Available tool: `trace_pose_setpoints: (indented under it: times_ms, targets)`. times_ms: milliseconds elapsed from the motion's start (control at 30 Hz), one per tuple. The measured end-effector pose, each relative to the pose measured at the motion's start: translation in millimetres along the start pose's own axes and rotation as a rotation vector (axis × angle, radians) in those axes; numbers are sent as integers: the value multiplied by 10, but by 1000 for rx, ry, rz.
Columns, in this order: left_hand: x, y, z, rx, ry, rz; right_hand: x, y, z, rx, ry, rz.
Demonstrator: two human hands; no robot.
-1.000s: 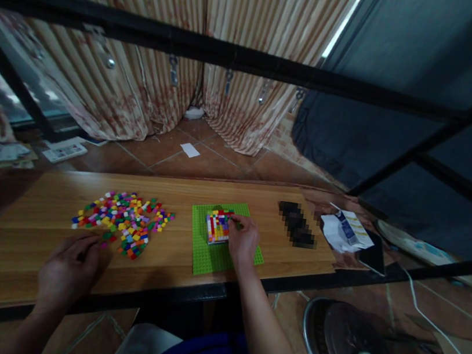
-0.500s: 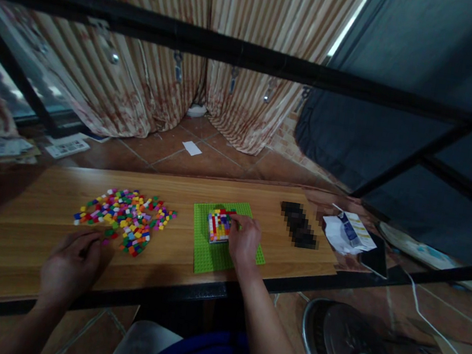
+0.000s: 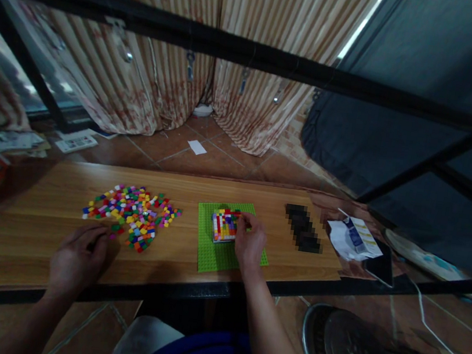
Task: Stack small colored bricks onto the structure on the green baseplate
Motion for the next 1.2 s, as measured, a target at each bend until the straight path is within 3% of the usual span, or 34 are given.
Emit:
trace_pose_setpoints:
  times_ms: [267, 600, 800, 900, 1000, 1100, 1200]
  targets:
    - [-6, 6, -2, -4, -1, 6, 116, -58, -70, 3, -74, -99]
    - [-24, 7, -5, 32, 14, 10, 85, -276, -248, 396, -73, -248]
    - [-39, -20, 9, 13, 16, 34, 137, -358, -217, 356, -14, -255]
    - [-42, -31, 13, -1, 29, 56, 126, -191, -124, 180, -28, -144]
    - [-41, -41, 17, -18, 38, 68, -59, 234, -105, 14, -90, 164]
    - [-39, -44, 17, -25, 32, 72, -389, 661, -384, 59, 173, 416]
    - [-38, -46, 18, -26, 18, 65, -678, 860, -781, 22, 440, 503]
Point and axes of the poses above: each hand's wrist, its own x-axis towards the middle knuckle, its own z-axis out of the back of the hand, y = z × x, the point moved 4 cm from there along x, towards the middle knuckle, and after that the axes turned 4 degrees about x, right-handed, at the moved point
